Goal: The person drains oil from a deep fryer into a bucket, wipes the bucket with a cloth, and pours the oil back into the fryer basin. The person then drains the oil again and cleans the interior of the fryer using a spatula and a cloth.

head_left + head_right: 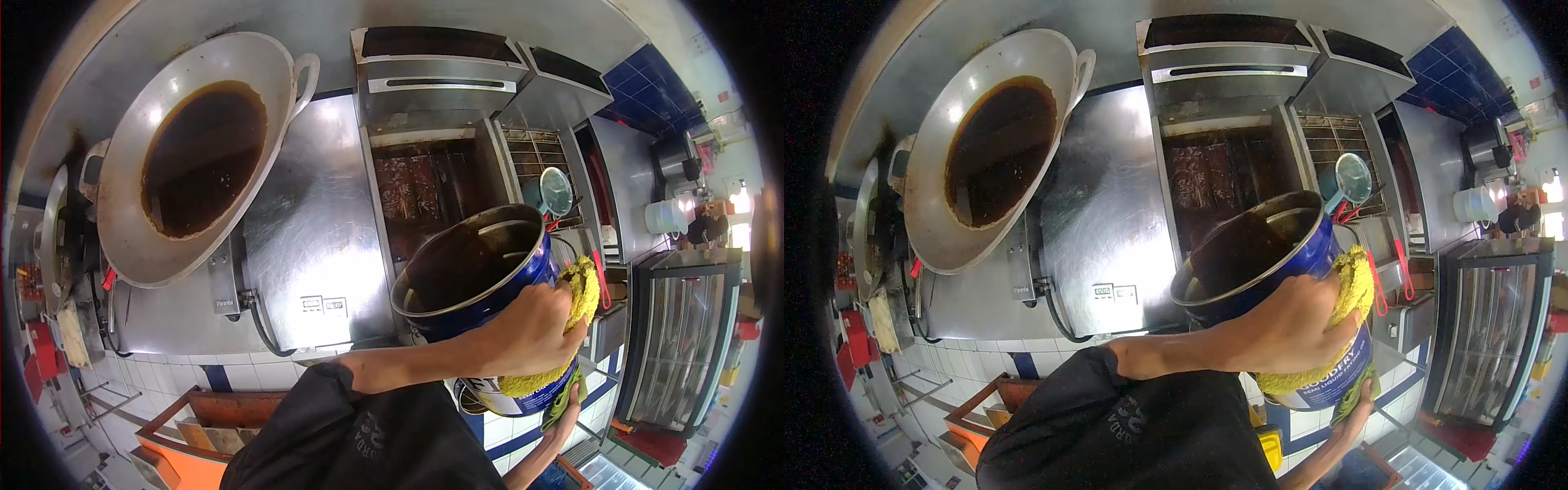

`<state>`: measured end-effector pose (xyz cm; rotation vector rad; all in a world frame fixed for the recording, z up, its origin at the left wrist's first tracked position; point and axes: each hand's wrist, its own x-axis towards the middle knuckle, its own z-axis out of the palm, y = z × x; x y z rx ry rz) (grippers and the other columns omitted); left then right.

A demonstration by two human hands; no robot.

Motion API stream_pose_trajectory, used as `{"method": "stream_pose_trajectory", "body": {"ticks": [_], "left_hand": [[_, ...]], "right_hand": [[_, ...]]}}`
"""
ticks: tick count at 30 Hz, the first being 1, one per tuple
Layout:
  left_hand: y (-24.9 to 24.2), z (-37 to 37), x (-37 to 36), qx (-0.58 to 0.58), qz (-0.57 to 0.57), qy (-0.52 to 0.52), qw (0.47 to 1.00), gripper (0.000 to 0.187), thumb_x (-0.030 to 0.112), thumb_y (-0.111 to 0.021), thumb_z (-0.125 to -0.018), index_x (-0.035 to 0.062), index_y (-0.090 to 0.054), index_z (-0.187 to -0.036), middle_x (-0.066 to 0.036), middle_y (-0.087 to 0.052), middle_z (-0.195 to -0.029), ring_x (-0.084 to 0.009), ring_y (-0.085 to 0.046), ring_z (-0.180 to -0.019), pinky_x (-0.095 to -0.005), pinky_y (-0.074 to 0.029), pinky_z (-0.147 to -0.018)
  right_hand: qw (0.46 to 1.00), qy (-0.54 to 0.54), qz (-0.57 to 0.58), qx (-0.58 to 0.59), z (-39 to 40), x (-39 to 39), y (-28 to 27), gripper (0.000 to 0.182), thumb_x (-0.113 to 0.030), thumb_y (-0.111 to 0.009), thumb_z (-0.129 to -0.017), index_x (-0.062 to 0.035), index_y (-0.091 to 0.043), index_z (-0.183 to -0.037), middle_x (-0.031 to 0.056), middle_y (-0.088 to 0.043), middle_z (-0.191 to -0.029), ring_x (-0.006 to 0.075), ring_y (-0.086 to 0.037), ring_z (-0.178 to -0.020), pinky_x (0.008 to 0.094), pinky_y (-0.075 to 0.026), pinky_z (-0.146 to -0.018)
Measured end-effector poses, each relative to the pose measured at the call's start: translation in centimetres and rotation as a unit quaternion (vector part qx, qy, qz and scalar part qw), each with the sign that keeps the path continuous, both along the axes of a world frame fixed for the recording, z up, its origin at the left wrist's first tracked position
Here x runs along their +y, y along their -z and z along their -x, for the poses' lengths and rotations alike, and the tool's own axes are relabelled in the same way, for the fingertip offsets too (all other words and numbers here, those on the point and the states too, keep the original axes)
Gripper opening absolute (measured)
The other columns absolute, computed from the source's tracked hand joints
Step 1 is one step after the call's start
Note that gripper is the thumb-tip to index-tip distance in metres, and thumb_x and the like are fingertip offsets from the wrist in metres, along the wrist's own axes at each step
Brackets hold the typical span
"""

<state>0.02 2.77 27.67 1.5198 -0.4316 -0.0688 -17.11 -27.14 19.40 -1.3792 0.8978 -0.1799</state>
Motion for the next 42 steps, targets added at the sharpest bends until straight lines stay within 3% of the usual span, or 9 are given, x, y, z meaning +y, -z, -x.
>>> {"method": "stream_pose_trajectory", "body": {"ticks": [9, 16, 18, 23, 27, 31, 36, 37, 42], "left_hand": [[-0.4, 0.4, -1.1, 0.01, -0.022, 0.017, 1.0, 0.024, 0.013, -0.059, -0.086, -0.0109, -0.056, -0.082, -0.023, -0.061, -0.067, -0.0326, -0.064, -0.058, -0.0369, -0.05, -0.054], [-2.1, 1.6, -4.3, -0.404, -0.073, -0.113, 0.905, 0.027, 0.015, -0.063, -0.081, -0.0062, -0.055, -0.067, -0.022, -0.056, -0.065, -0.0345, -0.057, -0.063, -0.0424, -0.044, -0.06], [-5.0, 1.7, -4.1, -0.012, -0.076, 0.145, 0.986, 0.023, 0.014, -0.063, -0.076, -0.0065, -0.06, -0.068, -0.026, -0.057, -0.065, -0.0418, -0.058, -0.066, -0.0491, -0.045, -0.065], [-6.4, 4.0, -7.0, -0.131, -0.094, 0.14, 0.977, 0.026, 0.015, -0.063, -0.079, -0.0064, -0.056, -0.067, -0.025, -0.055, -0.059, -0.0428, -0.058, -0.06, -0.0499, -0.045, -0.061], [-6.9, 7.6, -9.4, -0.289, -0.026, 0.108, 0.951, 0.027, 0.015, -0.061, -0.084, -0.0064, -0.053, -0.07, -0.022, -0.051, -0.055, -0.0433, -0.057, -0.054, -0.0509, -0.044, -0.059], [-7.5, 11.4, -11.6, -0.298, -0.013, 0.149, 0.943, 0.027, 0.014, -0.06, -0.085, -0.0066, -0.051, -0.071, -0.02, -0.048, -0.054, -0.0429, -0.054, -0.049, -0.0504, -0.043, -0.055], [-8.1, 16.0, -13.4, -0.105, -0.114, 0.323, 0.934, 0.023, 0.015, -0.057, -0.088, -0.0075, -0.056, -0.085, -0.024, -0.057, -0.062, -0.0406, -0.058, -0.051, -0.0428, -0.045, -0.048], [-8.4, 17.0, -14.0, -0.065, -0.216, 0.331, 0.916, 0.022, 0.016, -0.055, -0.089, -0.0055, -0.058, -0.092, -0.024, -0.061, -0.068, -0.038, -0.061, -0.057, -0.0404, -0.048, -0.053], [-4.1, 21.8, -18.2, 0.068, -0.211, 0.363, 0.905, 0.024, 0.021, -0.055, -0.094, -0.0018, -0.061, -0.098, -0.011, -0.064, -0.073, -0.0167, -0.062, -0.065, -0.0328, -0.049, -0.06]], "right_hand": [[1.0, 0.004, 0.006, -0.002, 1.3, -0.7, 0.7, 0.038, -0.028, -0.052, -0.097, -0.0021, -0.052, -0.125, 0.0052, -0.064, -0.103, 0.0149, -0.062, -0.082, 0.0284, -0.051, -0.069], [0.996, 0.075, -0.011, -0.053, 7.0, -1.1, 3.9, 0.044, -0.034, -0.052, -0.097, -0.0025, -0.05, -0.128, 0.0058, -0.062, -0.108, 0.0154, -0.06, -0.089, 0.0297, -0.05, -0.073], [0.988, 0.15, -0.023, -0.009, 7.8, 0.4, 3.5, 0.045, -0.036, -0.052, -0.097, -0.0021, -0.051, -0.127, 0.0056, -0.062, -0.108, 0.0159, -0.06, -0.088, 0.0298, -0.05, -0.074], [0.973, 0.182, -0.102, -0.098, 10.9, 1.4, 6.0, 0.042, -0.034, -0.044, -0.1, -0.0015, -0.05, -0.127, 0.0093, -0.061, -0.116, 0.0231, -0.061, -0.101, 0.0381, -0.051, -0.088], [0.956, 0.214, -0.126, -0.159, 12.5, 3.7, 6.1, 0.043, -0.034, -0.045, -0.099, -0.0076, -0.045, -0.133, 0.0082, -0.059, -0.121, 0.0228, -0.062, -0.102, 0.0372, -0.053, -0.084], [0.919, 0.264, -0.218, -0.197, 18.0, 0.6, 14.7, 0.042, -0.031, -0.046, -0.099, -0.0088, -0.045, -0.134, 0.0054, -0.059, -0.122, 0.0194, -0.062, -0.101, 0.0352, -0.056, -0.079], [0.928, 0.249, -0.184, -0.206, 21.5, 0.6, 15.1, 0.041, -0.031, -0.045, -0.099, -0.0088, -0.045, -0.134, 0.0063, -0.058, -0.123, 0.0194, -0.06, -0.104, 0.0356, -0.054, -0.083], [0.931, 0.249, -0.171, -0.204, 22.8, 0.2, 15.9, 0.041, -0.03, -0.045, -0.1, -0.0088, -0.045, -0.135, 0.0065, -0.058, -0.123, 0.0194, -0.06, -0.105, 0.0357, -0.054, -0.083], [0.915, 0.301, -0.248, -0.099, 32.1, -4.2, 25.8, 0.042, -0.03, -0.042, -0.101, -0.0088, -0.043, -0.137, 0.0086, -0.056, -0.126, 0.0203, -0.056, -0.112, 0.0367, -0.048, -0.093]]}}
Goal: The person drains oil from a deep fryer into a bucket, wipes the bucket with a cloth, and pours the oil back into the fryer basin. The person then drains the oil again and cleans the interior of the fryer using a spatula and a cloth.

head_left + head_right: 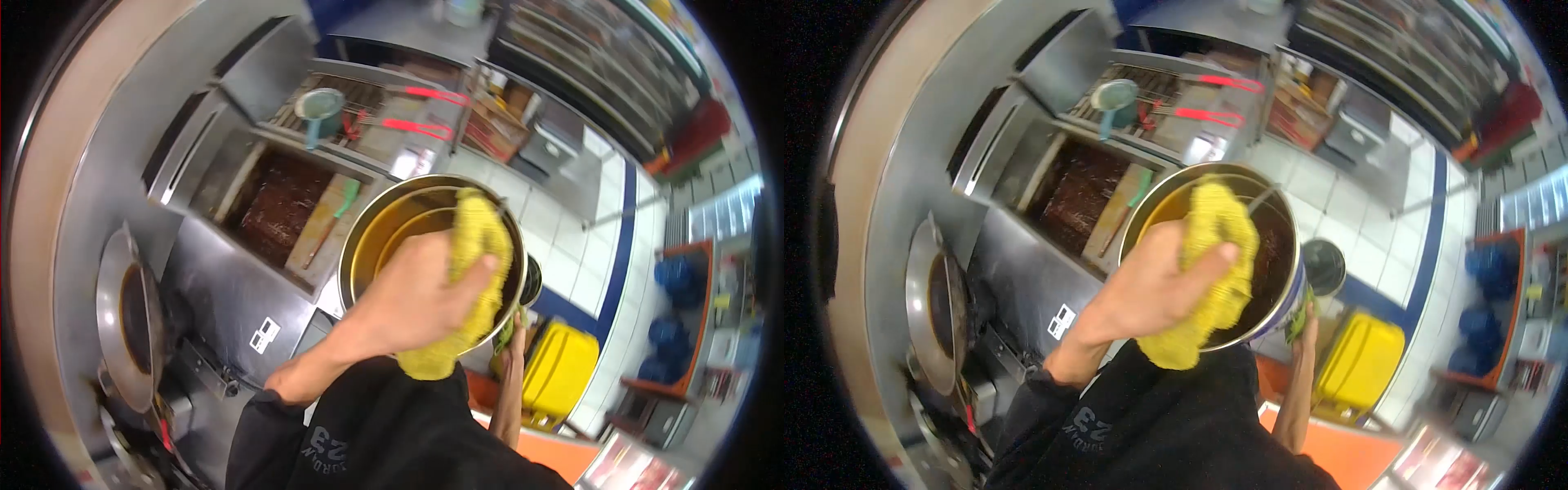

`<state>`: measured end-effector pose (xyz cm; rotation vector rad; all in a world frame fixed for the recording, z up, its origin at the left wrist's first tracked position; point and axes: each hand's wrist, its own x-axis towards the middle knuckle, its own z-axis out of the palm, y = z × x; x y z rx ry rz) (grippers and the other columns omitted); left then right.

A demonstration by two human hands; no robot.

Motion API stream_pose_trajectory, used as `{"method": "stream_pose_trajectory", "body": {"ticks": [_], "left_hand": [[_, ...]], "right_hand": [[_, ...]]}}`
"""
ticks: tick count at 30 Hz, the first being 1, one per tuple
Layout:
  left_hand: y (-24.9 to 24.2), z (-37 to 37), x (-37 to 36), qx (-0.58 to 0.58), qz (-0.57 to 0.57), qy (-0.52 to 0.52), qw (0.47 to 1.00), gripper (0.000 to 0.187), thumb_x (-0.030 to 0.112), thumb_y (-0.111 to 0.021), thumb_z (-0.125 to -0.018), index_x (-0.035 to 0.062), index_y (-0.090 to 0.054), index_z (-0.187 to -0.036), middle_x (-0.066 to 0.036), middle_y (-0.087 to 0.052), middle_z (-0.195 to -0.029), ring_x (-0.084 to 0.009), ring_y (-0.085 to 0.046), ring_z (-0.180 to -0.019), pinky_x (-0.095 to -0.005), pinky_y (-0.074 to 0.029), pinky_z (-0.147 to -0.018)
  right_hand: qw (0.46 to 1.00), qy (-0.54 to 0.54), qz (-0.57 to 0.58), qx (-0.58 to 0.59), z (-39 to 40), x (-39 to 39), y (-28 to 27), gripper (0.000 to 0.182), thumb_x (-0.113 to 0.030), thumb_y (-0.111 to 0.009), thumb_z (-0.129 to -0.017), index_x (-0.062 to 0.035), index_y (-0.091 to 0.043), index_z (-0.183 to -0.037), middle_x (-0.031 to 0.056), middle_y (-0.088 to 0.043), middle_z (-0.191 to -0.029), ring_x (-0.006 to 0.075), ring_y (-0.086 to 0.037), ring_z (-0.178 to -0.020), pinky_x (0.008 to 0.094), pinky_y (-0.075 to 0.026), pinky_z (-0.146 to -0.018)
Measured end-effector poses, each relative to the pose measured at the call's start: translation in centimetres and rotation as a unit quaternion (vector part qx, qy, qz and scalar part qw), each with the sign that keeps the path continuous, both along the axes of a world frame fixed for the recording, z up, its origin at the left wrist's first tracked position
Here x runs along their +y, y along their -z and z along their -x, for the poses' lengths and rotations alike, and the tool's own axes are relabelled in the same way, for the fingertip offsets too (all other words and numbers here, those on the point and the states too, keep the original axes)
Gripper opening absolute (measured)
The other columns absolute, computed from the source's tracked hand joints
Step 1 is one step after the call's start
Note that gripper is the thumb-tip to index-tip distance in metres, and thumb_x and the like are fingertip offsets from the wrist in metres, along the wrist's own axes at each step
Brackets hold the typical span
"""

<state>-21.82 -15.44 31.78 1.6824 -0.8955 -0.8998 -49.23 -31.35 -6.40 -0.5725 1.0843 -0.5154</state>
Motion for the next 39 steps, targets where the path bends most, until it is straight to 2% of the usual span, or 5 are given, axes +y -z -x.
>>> {"method": "stream_pose_trajectory", "body": {"ticks": [12, 20, 25, 35, 39], "left_hand": [[26.2, 12.3, -6.0, 0.201, -0.201, -0.069, 0.956, 0.026, 0.023, -0.054, -0.095, -0.0024, -0.063, -0.097, -0.008, -0.065, -0.081, -0.0151, -0.062, -0.068, -0.0325, -0.05, -0.062], [46.7, 15.4, -5.5, 0.141, -0.304, -0.077, 0.939, 0.037, 0.032, -0.058, -0.088, -0.003, -0.066, -0.095, -0.018, -0.069, -0.081, -0.0317, -0.068, -0.078, -0.0401, -0.051, -0.073], [54.7, 14.7, -3.0, 0.15, -0.333, -0.106, 0.925, 0.04, 0.035, -0.059, -0.086, -0.0027, -0.067, -0.095, -0.021, -0.068, -0.084, -0.0362, -0.067, -0.084, -0.0422, -0.051, -0.076], [61.1, 10.6, -1.9, 0.134, -0.344, -0.156, 0.916, 0.038, 0.035, -0.06, -0.086, -0.0014, -0.068, -0.092, -0.02, -0.068, -0.08, -0.0345, -0.068, -0.08, -0.0421, -0.051, -0.074], [62.1, 8.7, -2.9, 0.13, -0.322, -0.17, 0.922, 0.04, 0.036, -0.061, -0.086, -0.0026, -0.067, -0.091, -0.021, -0.068, -0.082, -0.0355, -0.067, -0.083, -0.0423, -0.05, -0.075]], "right_hand": [[0.938, 0.091, 0.183, 0.281, 16.4, -1.4, 25.2, 0.047, -0.034, -0.057, -0.096, 0.0032, -0.056, -0.125, 0.0084, -0.062, -0.11, 0.0158, -0.057, -0.094, 0.0304, -0.047, -0.083], [0.967, 0.114, 0.063, 0.22, 15.2, -0.6, 14.9, 0.049, -0.031, -0.055, -0.098, -0.0015, -0.047, -0.136, 0.007, -0.055, -0.125, 0.017, -0.054, -0.109, 0.0304, -0.044, -0.092], [0.954, 0.01, 0.086, 0.287, 11.1, 1.0, 15.1, 0.033, -0.028, -0.055, -0.098, -0.0026, -0.057, -0.118, 0.0021, -0.061, -0.095, 0.0103, -0.055, -0.077, 0.0274, -0.047, -0.065], [0.834, -0.173, 0.197, 0.486, -0.7, 6.4, 29.6, 0.044, -0.035, -0.065, -0.087, 0.0038, -0.055, -0.105, 0.0277, -0.063, -0.098, 0.0455, -0.061, -0.092, 0.0468, -0.048, -0.079], [0.803, -0.164, 0.228, 0.525, -3.5, 5.8, 33.3, 0.047, -0.037, -0.066, -0.086, 0.0035, -0.054, -0.106, 0.0274, -0.063, -0.096, 0.0442, -0.061, -0.091, 0.0464, -0.048, -0.078]]}}
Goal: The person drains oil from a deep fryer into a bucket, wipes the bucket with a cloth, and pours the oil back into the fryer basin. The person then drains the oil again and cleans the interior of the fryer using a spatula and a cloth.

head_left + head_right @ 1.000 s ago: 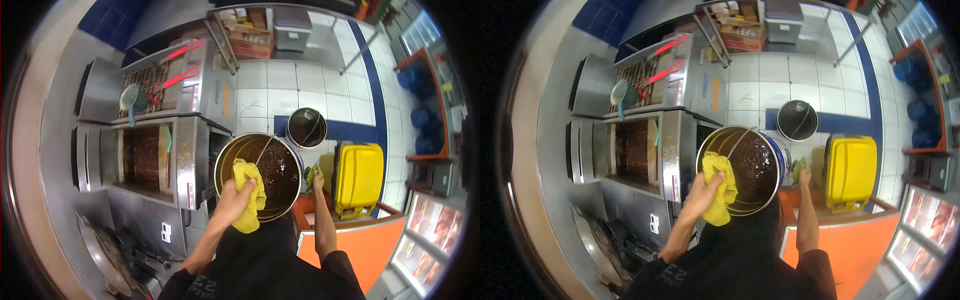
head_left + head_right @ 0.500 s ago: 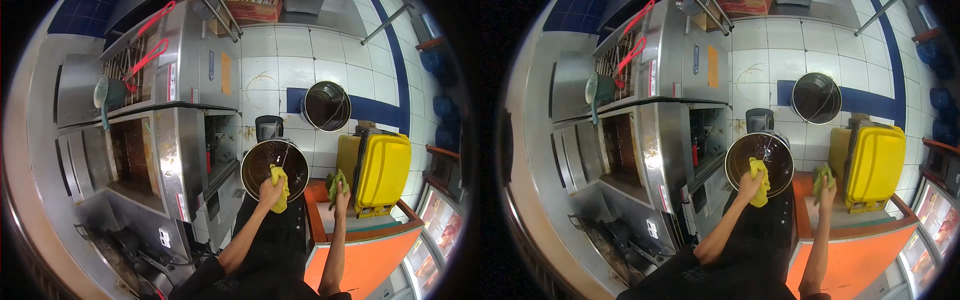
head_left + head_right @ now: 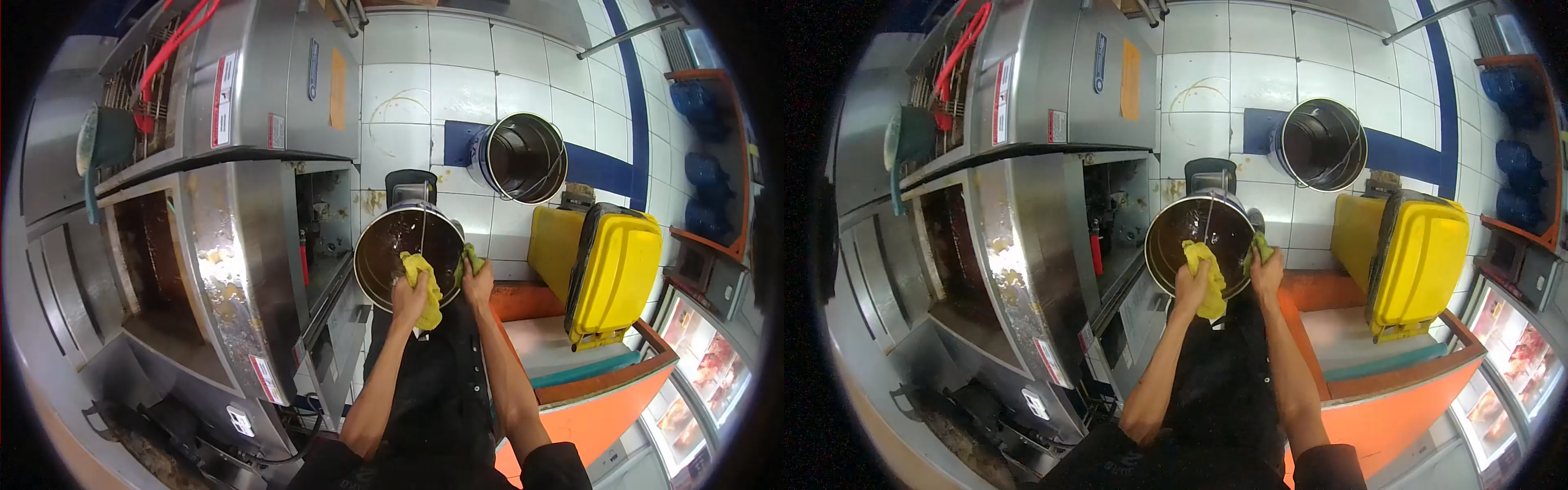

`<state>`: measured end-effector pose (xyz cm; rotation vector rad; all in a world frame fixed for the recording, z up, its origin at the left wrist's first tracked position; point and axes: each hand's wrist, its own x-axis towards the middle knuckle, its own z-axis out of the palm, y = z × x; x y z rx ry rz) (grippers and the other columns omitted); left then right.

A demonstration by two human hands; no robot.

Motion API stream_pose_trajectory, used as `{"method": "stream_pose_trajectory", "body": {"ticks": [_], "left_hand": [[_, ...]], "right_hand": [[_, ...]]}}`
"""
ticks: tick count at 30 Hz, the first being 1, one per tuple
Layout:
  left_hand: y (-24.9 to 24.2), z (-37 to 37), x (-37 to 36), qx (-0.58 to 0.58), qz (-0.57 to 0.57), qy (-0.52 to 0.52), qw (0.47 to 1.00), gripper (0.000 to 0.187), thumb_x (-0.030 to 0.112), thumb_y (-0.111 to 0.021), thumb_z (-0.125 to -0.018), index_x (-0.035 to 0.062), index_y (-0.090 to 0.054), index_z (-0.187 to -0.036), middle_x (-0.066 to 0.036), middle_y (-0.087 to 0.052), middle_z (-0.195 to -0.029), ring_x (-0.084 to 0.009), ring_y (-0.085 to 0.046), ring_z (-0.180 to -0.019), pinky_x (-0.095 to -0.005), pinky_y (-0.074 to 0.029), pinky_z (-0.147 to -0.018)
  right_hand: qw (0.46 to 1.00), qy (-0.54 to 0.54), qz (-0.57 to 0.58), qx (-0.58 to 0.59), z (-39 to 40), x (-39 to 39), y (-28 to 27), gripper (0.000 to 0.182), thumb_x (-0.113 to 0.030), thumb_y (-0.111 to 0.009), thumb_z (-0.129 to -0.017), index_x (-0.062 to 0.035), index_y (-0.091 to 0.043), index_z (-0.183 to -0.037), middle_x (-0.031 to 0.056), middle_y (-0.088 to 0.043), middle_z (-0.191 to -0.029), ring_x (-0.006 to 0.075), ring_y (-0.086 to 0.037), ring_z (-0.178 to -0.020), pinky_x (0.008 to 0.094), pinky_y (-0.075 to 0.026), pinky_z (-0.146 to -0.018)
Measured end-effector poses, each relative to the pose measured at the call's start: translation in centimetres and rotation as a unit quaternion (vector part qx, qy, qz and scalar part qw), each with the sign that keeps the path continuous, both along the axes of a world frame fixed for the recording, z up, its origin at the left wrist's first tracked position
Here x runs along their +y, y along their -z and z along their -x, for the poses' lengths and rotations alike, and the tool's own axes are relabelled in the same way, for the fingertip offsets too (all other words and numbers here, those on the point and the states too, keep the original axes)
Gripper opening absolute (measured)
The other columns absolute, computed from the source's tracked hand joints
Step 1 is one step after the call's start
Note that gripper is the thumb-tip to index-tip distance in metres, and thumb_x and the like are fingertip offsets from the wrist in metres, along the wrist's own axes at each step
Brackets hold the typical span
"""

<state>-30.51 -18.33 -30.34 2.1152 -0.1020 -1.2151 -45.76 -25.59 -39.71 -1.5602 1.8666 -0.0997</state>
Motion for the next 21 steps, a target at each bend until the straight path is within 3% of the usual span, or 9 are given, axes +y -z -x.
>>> {"method": "stream_pose_trajectory", "body": {"ticks": [5, 7, 13, 16, 21], "left_hand": [[4.1, -1.6, 1.2, -0.015, -0.02, 0.002, 1.0, 0.042, 0.037, -0.06, -0.087, -0.0043, -0.066, -0.092, -0.023, -0.067, -0.085, -0.0361, -0.067, -0.084, -0.0423, -0.05, -0.075], [4.4, -2.7, 0.7, 0.022, 0.037, -0.05, 0.998, 0.044, 0.038, -0.06, -0.087, -0.0053, -0.065, -0.091, -0.023, -0.067, -0.086, -0.0359, -0.066, -0.084, -0.0427, -0.05, -0.075], [6.9, -4.5, -0.4, 0.046, 0.033, -0.054, 0.997, 0.047, 0.041, -0.058, -0.089, -0.0055, -0.064, -0.093, -0.022, -0.067, -0.084, -0.0352, -0.067, -0.082, -0.0423, -0.049, -0.074], [3.7, -6.7, -2.9, 0.066, 0.059, -0.05, 0.995, 0.048, 0.041, -0.055, -0.089, -0.005, -0.063, -0.098, -0.024, -0.066, -0.091, -0.0361, -0.065, -0.09, -0.0422, -0.048, -0.077], [3.6, -8.2, -4.7, 0.082, 0.051, -0.054, 0.994, 0.044, 0.037, -0.052, -0.092, -0.0055, -0.061, -0.099, -0.022, -0.065, -0.09, -0.0326, -0.064, -0.087, -0.0419, -0.048, -0.075]], "right_hand": [[0.998, -0.04, 0.007, -0.043, -0.9, -0.4, 2.6, 0.048, -0.039, -0.065, -0.087, 0.0027, -0.052, -0.108, 0.0263, -0.063, -0.094, 0.0414, -0.063, -0.089, 0.0446, -0.048, -0.079], [0.999, -0.02, 0.024, -0.044, -1.9, -0.4, 2.8, 0.047, -0.039, -0.063, -0.089, 0.0019, -0.051, -0.108, 0.0264, -0.063, -0.093, 0.041, -0.062, -0.088, 0.0443, -0.048, -0.079], [0.997, 0.05, 0.06, -0.026, -3.4, -1.3, 3.7, 0.053, -0.041, -0.063, -0.089, 0.0054, -0.049, -0.109, 0.0253, -0.061, -0.097, 0.0363, -0.062, -0.092, 0.0434, -0.047, -0.08], [0.999, -0.024, 0.038, -0.016, -4.5, -2.0, 4.3, 0.052, -0.041, -0.064, -0.087, 0.0053, -0.051, -0.106, 0.0248, -0.062, -0.096, 0.0355, -0.064, -0.089, 0.0425, -0.049, -0.078], [0.995, -0.012, -0.054, -0.089, -5.9, -3.3, 6.3, 0.049, -0.04, -0.067, -0.085, 0.0047, -0.055, -0.099, 0.0233, -0.065, -0.09, 0.0325, -0.065, -0.084, 0.0411, -0.05, -0.072]]}}
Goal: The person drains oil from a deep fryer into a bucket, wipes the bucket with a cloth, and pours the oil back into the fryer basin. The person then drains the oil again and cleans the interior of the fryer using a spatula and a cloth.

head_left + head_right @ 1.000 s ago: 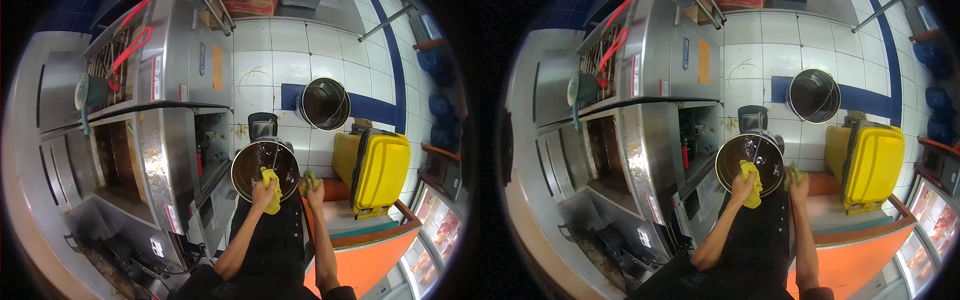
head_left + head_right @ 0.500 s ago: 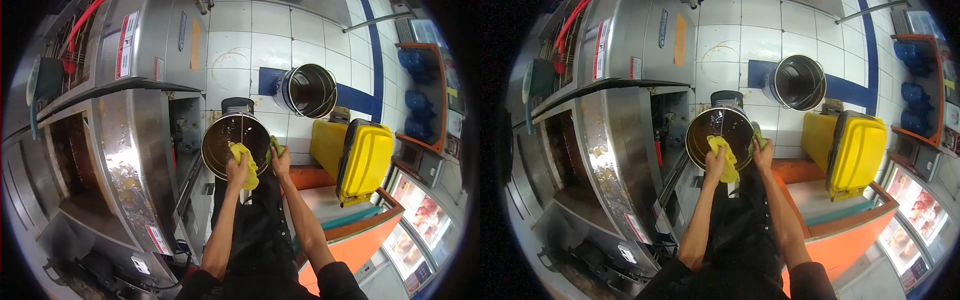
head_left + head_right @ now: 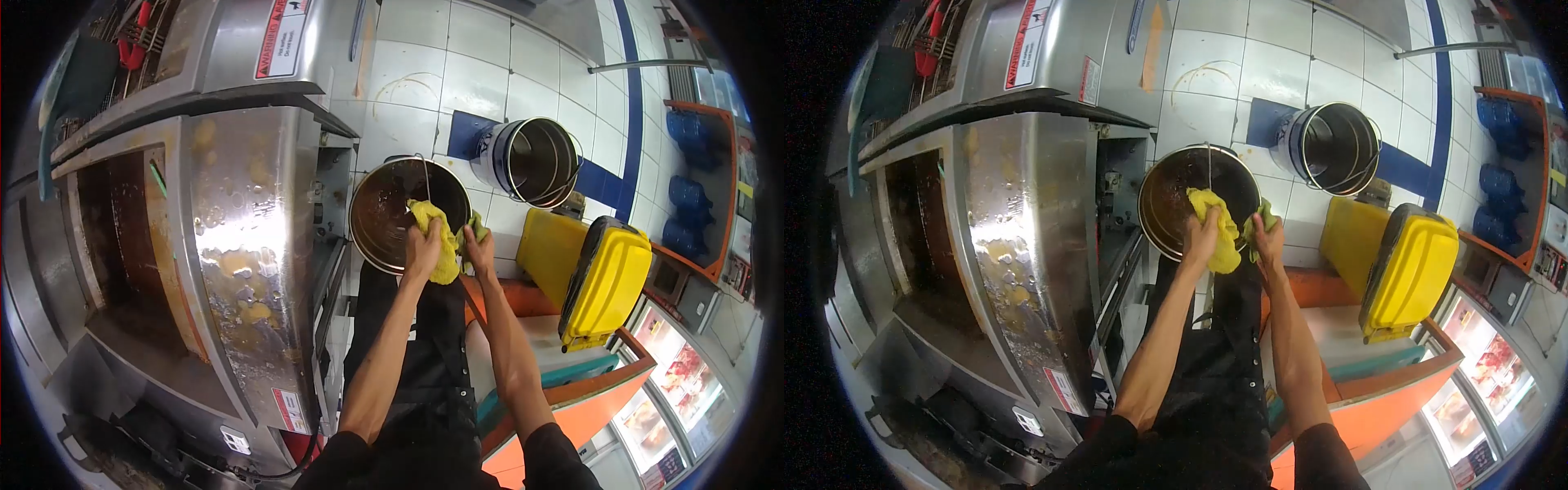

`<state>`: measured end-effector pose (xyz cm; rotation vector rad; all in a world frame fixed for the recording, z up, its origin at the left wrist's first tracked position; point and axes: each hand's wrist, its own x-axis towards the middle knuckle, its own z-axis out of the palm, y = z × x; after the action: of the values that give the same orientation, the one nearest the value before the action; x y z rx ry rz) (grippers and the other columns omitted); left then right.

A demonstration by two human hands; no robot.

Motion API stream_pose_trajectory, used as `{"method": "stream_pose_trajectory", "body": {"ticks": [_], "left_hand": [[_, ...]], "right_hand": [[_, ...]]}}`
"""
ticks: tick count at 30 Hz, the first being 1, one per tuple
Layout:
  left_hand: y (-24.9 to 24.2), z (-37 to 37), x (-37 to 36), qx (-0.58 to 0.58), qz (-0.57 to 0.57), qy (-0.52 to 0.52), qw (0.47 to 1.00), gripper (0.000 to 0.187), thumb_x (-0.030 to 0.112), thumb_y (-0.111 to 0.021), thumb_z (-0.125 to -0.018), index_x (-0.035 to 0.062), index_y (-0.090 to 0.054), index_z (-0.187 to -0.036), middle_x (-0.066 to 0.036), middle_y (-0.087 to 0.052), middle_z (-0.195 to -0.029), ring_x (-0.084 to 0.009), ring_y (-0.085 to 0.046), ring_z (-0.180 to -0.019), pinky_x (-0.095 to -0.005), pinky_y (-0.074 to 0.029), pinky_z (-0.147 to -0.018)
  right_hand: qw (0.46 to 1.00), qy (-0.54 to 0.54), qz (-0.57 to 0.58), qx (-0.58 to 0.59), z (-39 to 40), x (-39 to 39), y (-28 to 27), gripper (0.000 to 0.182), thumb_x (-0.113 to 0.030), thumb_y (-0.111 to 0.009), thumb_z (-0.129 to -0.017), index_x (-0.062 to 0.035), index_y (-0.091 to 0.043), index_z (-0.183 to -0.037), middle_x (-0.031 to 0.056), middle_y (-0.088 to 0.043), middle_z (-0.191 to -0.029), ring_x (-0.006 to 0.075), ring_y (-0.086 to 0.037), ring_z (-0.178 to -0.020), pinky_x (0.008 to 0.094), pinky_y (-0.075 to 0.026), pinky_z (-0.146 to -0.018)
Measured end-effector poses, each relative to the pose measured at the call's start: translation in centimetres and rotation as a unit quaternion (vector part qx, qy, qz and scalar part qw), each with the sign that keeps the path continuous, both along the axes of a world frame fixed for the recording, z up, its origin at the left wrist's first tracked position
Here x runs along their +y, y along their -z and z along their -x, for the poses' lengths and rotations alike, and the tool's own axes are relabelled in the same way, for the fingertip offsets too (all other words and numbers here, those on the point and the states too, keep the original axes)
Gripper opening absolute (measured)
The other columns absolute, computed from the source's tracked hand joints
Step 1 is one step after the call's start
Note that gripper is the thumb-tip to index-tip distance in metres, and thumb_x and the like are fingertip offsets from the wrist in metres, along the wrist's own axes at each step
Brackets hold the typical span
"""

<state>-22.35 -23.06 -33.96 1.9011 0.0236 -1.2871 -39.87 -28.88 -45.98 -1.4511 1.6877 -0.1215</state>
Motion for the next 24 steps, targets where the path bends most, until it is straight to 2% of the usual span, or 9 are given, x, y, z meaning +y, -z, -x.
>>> {"method": "stream_pose_trajectory", "body": {"ticks": [3, 4, 6, 8, 10, 12, 16, 20, 24], "left_hand": [[-0.6, -0.6, -0.4, -0.031, 0.013, -0.021, 0.999, 0.044, 0.037, -0.052, -0.092, -0.0068, -0.061, -0.096, -0.022, -0.065, -0.088, -0.0311, -0.065, -0.083, -0.0421, -0.048, -0.073], [-0.1, -0.7, -0.1, -0.03, 0.009, -0.017, 0.999, 0.044, 0.037, -0.052, -0.092, -0.0068, -0.061, -0.096, -0.022, -0.065, -0.088, -0.0311, -0.065, -0.083, -0.0421, -0.048, -0.073], [1.7, -1.3, 0.1, 0.004, 0.017, -0.009, 1.0, 0.046, 0.037, -0.052, -0.092, -0.0077, -0.06, -0.095, -0.022, -0.065, -0.087, -0.0313, -0.065, -0.081, -0.042, -0.048, -0.07], [2.2, -1.8, 0.1, -0.021, 0.0, -0.008, 1.0, 0.047, 0.038, -0.052, -0.092, -0.0083, -0.06, -0.095, -0.022, -0.065, -0.086, -0.0318, -0.065, -0.079, -0.0417, -0.049, -0.07], [3.3, -2.2, 0.7, -0.057, -0.041, 0.0, 0.998, 0.048, 0.039, -0.053, -0.092, -0.0079, -0.061, -0.096, -0.022, -0.065, -0.087, -0.0317, -0.066, -0.081, -0.0414, -0.049, -0.07], [4.8, -2.6, 1.8, -0.092, -0.036, 0.016, 0.995, 0.047, 0.039, -0.054, -0.092, -0.0064, -0.062, -0.098, -0.022, -0.066, -0.087, -0.0316, -0.066, -0.08, -0.0409, -0.05, -0.07], [4.3, -4.3, 2.3, -0.052, -0.001, -0.041, 0.998, 0.041, 0.036, -0.055, -0.093, -0.0033, -0.063, -0.102, -0.017, -0.068, -0.087, -0.028, -0.067, -0.077, -0.0379, -0.05, -0.069], [4.0, -5.1, 2.2, -0.093, -0.007, -0.038, 0.995, 0.042, 0.036, -0.055, -0.093, -0.004, -0.062, -0.104, -0.017, -0.068, -0.088, -0.027, -0.067, -0.078, -0.037, -0.051, -0.07], [4.7, -6.0, 3.3, -0.071, -0.037, -0.025, 0.997, 0.046, 0.038, -0.056, -0.093, -0.0061, -0.061, -0.105, -0.02, -0.067, -0.092, -0.028, -0.067, -0.081, -0.0379, -0.051, -0.072]], "right_hand": [[0.998, -0.04, -0.03, -0.025, -1.7, -1.1, -2.8, 0.048, -0.039, -0.07, -0.083, 0.0035, -0.054, -0.098, 0.0219, -0.065, -0.088, 0.0312, -0.066, -0.082, 0.0406, -0.05, -0.071], [0.998, -0.036, -0.034, -0.024, -1.7, -0.6, -2.1, 0.048, -0.039, -0.07, -0.083, 0.0035, -0.054, -0.098, 0.0219, -0.065, -0.088, 0.0312, -0.066, -0.082, 0.0406, -0.05, -0.071], [0.989, -0.126, 0.073, 0.017, -2.1, -0.3, 0.5, 0.048, -0.038, -0.073, -0.081, 0.0022, -0.053, -0.099, 0.0221, -0.065, -0.086, 0.0333, -0.065, -0.082, 0.0409, -0.05, -0.072], [0.985, -0.131, 0.095, 0.058, -5.3, 0.6, -1.1, 0.046, -0.031, -0.074, -0.08, -0.0001, -0.05, -0.103, 0.0231, -0.059, -0.099, 0.0402, -0.06, -0.089, 0.0446, -0.048, -0.078], [0.986, -0.119, 0.081, 0.088, -7.4, 1.6, -0.7, 0.044, -0.025, -0.073, -0.079, -0.001, -0.048, -0.106, 0.0231, -0.055, -0.104, 0.0425, -0.058, -0.094, 0.0464, -0.047, -0.08], [0.983, -0.134, 0.068, 0.101, -8.4, 1.8, -0.6, 0.045, -0.023, -0.074, -0.077, -0.0012, -0.048, -0.107, 0.0229, -0.054, -0.103, 0.0427, -0.058, -0.094, 0.0468, -0.048, -0.081], [0.977, -0.177, 0.034, 0.115, -10.2, 1.2, -1.3, 0.052, -0.017, -0.076, -0.069, -0.0015, -0.047, -0.11, 0.0227, -0.052, -0.103, 0.0433, -0.058, -0.093, 0.0493, -0.05, -0.079], [0.976, -0.175, 0.041, 0.126, -11.0, 1.5, -1.5, 0.051, -0.017, -0.074, -0.07, -0.0023, -0.045, -0.109, 0.0229, -0.051, -0.105, 0.0451, -0.06, -0.088, 0.0498, -0.052, -0.074], [0.976, -0.166, 0.064, 0.122, -11.8, 2.3, -1.2, 0.048, -0.015, -0.073, -0.07, -0.0038, -0.045, -0.109, 0.0225, -0.051, -0.105, 0.0439, -0.061, -0.086, 0.0501, -0.052, -0.073]]}}
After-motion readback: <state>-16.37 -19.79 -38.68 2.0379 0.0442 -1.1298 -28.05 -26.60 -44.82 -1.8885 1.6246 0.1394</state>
